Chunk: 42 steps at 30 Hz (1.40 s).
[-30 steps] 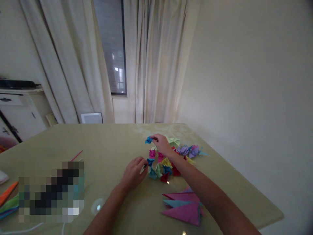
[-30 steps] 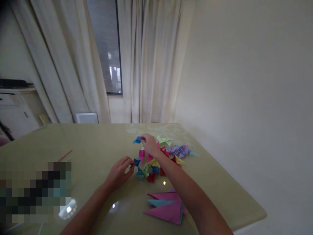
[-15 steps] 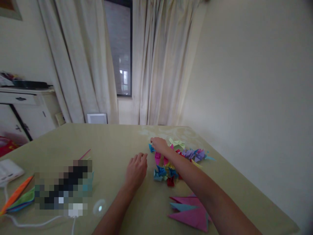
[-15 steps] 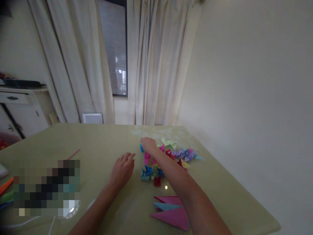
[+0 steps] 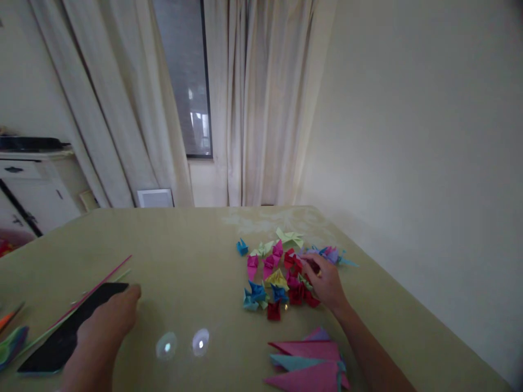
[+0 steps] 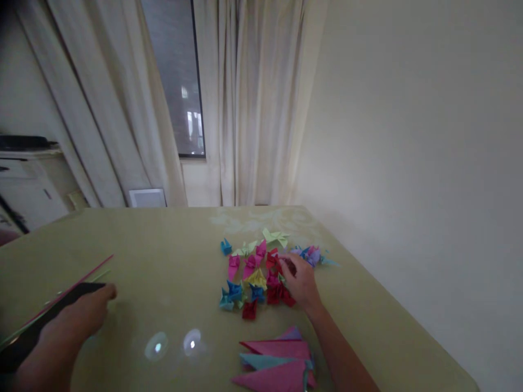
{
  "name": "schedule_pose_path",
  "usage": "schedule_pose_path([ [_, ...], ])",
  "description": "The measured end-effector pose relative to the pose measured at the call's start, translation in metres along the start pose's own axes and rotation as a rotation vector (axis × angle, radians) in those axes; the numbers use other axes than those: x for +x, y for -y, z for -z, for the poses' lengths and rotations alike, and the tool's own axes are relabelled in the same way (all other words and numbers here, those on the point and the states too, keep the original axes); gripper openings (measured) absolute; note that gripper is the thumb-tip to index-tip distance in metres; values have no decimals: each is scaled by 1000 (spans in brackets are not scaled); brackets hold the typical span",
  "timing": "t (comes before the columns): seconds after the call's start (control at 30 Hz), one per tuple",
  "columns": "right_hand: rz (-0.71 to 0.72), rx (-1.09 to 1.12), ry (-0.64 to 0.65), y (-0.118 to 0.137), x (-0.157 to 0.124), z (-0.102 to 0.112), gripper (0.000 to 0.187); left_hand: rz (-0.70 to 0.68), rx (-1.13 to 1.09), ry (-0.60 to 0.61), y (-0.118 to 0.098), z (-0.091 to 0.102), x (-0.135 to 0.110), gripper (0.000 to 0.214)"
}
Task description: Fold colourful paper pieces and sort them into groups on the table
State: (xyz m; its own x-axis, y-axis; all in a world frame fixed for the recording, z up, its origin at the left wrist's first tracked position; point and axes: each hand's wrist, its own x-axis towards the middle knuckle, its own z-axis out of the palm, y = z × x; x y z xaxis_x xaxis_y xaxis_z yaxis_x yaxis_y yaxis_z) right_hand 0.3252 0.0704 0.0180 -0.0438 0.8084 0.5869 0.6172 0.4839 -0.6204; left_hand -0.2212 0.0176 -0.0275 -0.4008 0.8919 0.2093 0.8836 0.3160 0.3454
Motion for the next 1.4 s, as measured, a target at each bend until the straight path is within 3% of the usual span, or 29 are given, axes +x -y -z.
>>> schedule_pose_path([
  [0.07,-9,21,-19,-1,-3,0,26,-96,-43,48,-34,-4,0,28],
  [0.2,23,35,9,2,-4,-3,24,-473,-334,-53,-121,-20,-8,38],
  [0.3,40,13,25,4,-6,-3,23,-647,-456,-93,-158,-43,-18,39],
  [0.37,41,5,15,6,-6,-1,24,-674,-429,-118,-164,-60,-24,46],
  [0.5,29,-2,-36,7,-4,3,25,-630,-343,-118,-157,-78,-29,59],
  [0.63,-5,-10,-99,5,-1,4,25,-676,-307,-37,-158,-83,-25,50],
  [0.83,-34,-27,-107,-5,1,3,25,-662,-298,33,-182,-93,-3,45],
  [1.0,-44,-127,5,-8,2,11,31,-594,-384,-34,-189,-89,-8,51],
  [1.2,-178,-491,181,-9,3,35,44,-430,-676,-9,-200,-70,-47,39],
  [1.27,-237,-555,238,-12,3,41,46,-508,-684,1,-213,-65,-62,38],
  [1.4,-295,-588,298,-22,2,46,45,-815,-563,98,-237,-61,-85,41],
])
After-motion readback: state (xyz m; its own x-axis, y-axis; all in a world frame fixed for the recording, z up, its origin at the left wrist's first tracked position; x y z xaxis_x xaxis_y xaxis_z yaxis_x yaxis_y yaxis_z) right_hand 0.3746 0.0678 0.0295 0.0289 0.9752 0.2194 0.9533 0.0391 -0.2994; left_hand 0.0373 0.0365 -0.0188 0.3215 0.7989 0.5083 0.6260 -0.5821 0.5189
